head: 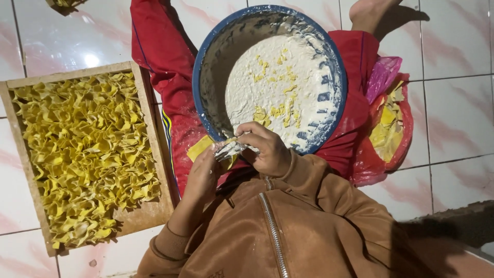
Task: A person sitting on the floor manually folds yellow dough squares with a white filling using a fork.
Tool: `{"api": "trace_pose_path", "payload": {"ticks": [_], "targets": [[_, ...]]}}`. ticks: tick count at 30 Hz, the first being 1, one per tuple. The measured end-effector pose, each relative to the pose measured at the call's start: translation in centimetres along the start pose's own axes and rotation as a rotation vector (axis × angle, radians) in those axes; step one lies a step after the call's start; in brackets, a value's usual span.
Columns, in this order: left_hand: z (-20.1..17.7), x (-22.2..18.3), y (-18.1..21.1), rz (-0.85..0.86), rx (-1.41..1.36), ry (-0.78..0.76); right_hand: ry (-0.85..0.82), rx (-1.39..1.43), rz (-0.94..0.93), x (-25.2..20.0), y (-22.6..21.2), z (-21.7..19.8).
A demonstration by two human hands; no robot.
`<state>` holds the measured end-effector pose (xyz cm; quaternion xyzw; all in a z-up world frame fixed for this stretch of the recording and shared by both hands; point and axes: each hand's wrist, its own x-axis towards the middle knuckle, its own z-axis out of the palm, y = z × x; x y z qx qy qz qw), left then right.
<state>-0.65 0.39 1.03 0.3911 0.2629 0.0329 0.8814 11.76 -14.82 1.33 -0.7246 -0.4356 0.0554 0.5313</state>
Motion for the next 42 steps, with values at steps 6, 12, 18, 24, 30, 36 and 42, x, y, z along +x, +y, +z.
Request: {"api": "trace_pose_path", "payload": {"ticks": [6, 12, 18, 24, 30, 36, 42], "targets": [[1.3, -0.6, 1.9, 0.1, 0.136, -0.122, -0.025, 0.0, 0.064, -1.4, 1.2, 0.4], [-2.0, 0.5, 0.0, -0.014, 0.103, -0.051, -0.02, 0.01, 0.029, -2.1, 2.3, 0.2], [0.0, 0.2, -1.3, -0.09, -0.088, -0.027, 0.079, 0.042, 0.111, -0.4, -0.3, -0.9], [-2.0, 0.8, -4.1, -0.027, -0.08, 0.005, 0.0, 0.109, 0.055, -2.0, 1.9, 0.1], [0.8, 0.1, -0.4, 0.014, 0.058, 0.012, -0.04, 0.066, 0.014, -1.3, -0.2, -0.2], [-1.1, 1.2, -2.4, -0.001, -0.012, 0.055, -0.06, 0.004, 0.06, -0.8, -0.8, -0.7], [-1.6, 1.3, -2.9, -0.115, -0.197, 0.043, -0.022, 0.2, 0.335, -2.5, 1.3, -3.4]]}}
